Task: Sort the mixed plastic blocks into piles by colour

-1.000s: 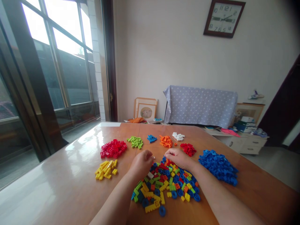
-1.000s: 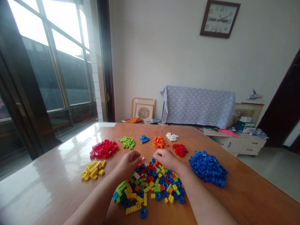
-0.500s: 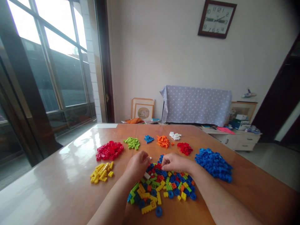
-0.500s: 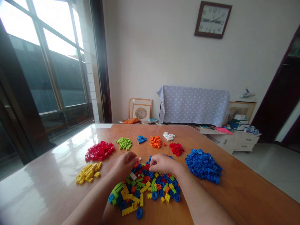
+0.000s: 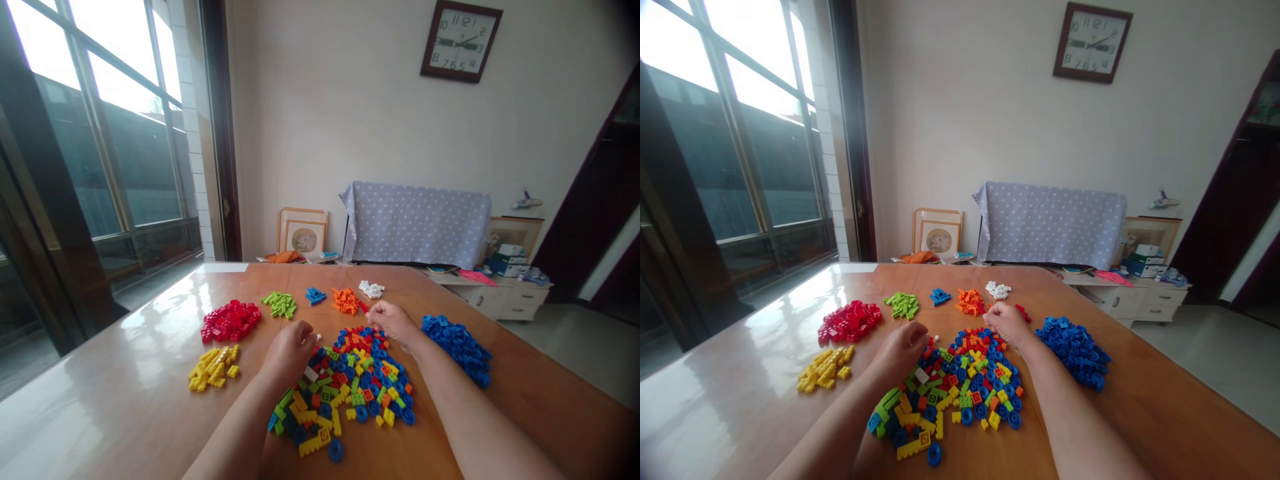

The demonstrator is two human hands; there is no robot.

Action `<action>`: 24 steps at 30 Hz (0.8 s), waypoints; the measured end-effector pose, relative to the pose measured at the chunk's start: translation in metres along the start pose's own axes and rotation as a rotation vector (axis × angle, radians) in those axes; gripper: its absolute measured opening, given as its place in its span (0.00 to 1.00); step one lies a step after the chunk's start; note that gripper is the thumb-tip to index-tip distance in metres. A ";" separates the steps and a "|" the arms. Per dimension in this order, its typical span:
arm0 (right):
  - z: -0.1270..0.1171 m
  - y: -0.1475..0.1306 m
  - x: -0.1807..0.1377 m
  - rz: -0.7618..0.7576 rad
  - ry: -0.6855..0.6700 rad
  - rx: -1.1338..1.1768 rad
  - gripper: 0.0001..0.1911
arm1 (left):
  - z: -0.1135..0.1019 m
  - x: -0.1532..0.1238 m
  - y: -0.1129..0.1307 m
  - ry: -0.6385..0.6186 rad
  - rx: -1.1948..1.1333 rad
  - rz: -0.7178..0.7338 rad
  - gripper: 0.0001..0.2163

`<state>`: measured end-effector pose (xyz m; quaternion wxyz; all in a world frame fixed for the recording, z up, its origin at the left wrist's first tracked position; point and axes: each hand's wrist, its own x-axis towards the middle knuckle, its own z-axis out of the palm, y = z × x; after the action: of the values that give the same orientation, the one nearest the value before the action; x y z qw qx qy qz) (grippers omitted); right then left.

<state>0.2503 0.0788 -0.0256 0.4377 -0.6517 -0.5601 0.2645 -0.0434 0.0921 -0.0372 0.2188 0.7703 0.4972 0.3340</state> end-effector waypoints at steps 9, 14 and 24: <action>-0.044 0.062 0.019 0.133 0.163 -0.501 0.06 | -0.005 -0.003 0.005 0.005 0.051 0.006 0.09; -0.041 0.066 0.022 0.139 0.170 -0.563 0.04 | -0.006 -0.003 0.005 -0.001 0.067 0.022 0.08; -0.025 0.059 0.026 0.146 0.193 -0.492 0.06 | -0.004 -0.003 0.003 -0.009 0.072 0.027 0.08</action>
<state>0.3070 0.0971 -0.0612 0.2973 -0.7993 -0.5149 0.0879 -0.0450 0.0882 -0.0337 0.1884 0.7859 0.4974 0.3155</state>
